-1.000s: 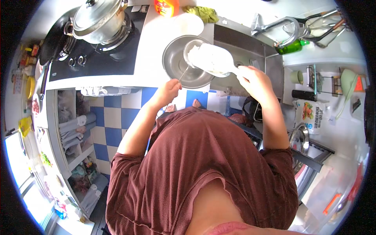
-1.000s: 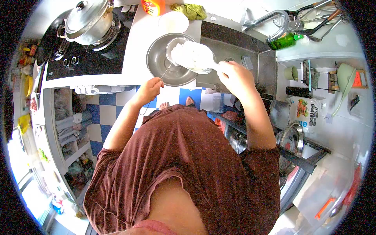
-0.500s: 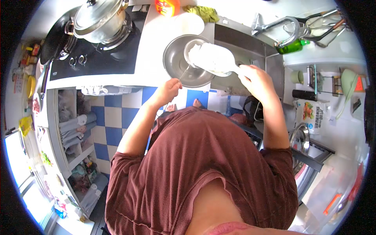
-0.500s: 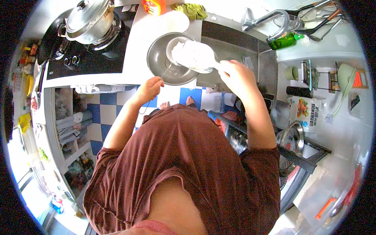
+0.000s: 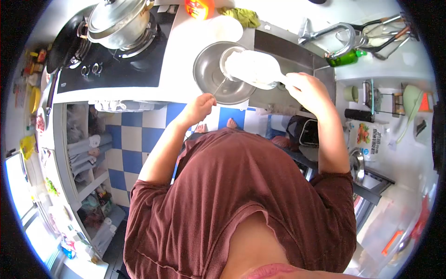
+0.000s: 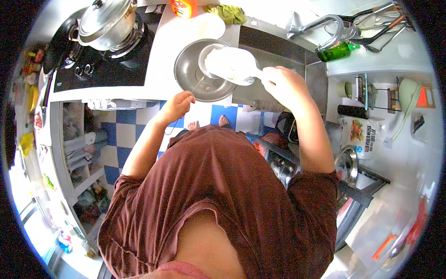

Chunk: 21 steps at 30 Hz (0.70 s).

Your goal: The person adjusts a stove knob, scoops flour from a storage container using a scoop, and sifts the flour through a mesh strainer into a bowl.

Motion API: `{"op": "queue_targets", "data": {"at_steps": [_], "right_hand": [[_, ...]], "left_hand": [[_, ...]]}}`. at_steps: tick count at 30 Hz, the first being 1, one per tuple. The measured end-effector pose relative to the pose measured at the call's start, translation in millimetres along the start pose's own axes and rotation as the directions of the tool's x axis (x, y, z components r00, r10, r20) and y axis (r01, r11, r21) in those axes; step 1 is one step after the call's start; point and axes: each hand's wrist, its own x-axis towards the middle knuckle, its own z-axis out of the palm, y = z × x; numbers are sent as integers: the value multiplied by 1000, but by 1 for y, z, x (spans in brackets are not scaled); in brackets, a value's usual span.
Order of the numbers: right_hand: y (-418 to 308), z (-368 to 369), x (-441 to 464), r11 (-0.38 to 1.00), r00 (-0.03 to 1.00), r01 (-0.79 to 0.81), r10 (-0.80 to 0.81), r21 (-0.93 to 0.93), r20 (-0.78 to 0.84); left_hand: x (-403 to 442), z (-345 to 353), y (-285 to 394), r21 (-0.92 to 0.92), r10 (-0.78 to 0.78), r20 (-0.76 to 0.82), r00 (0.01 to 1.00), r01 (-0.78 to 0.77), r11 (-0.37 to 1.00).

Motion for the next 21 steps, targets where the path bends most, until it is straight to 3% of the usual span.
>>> {"op": "queue_targets", "data": {"at_steps": [21], "right_hand": [[-8, -1, -2, 1000, 998, -11, 10, -21, -54]], "left_hand": [[5, 1, 0, -14, 43, -21, 999, -44, 999]]}}
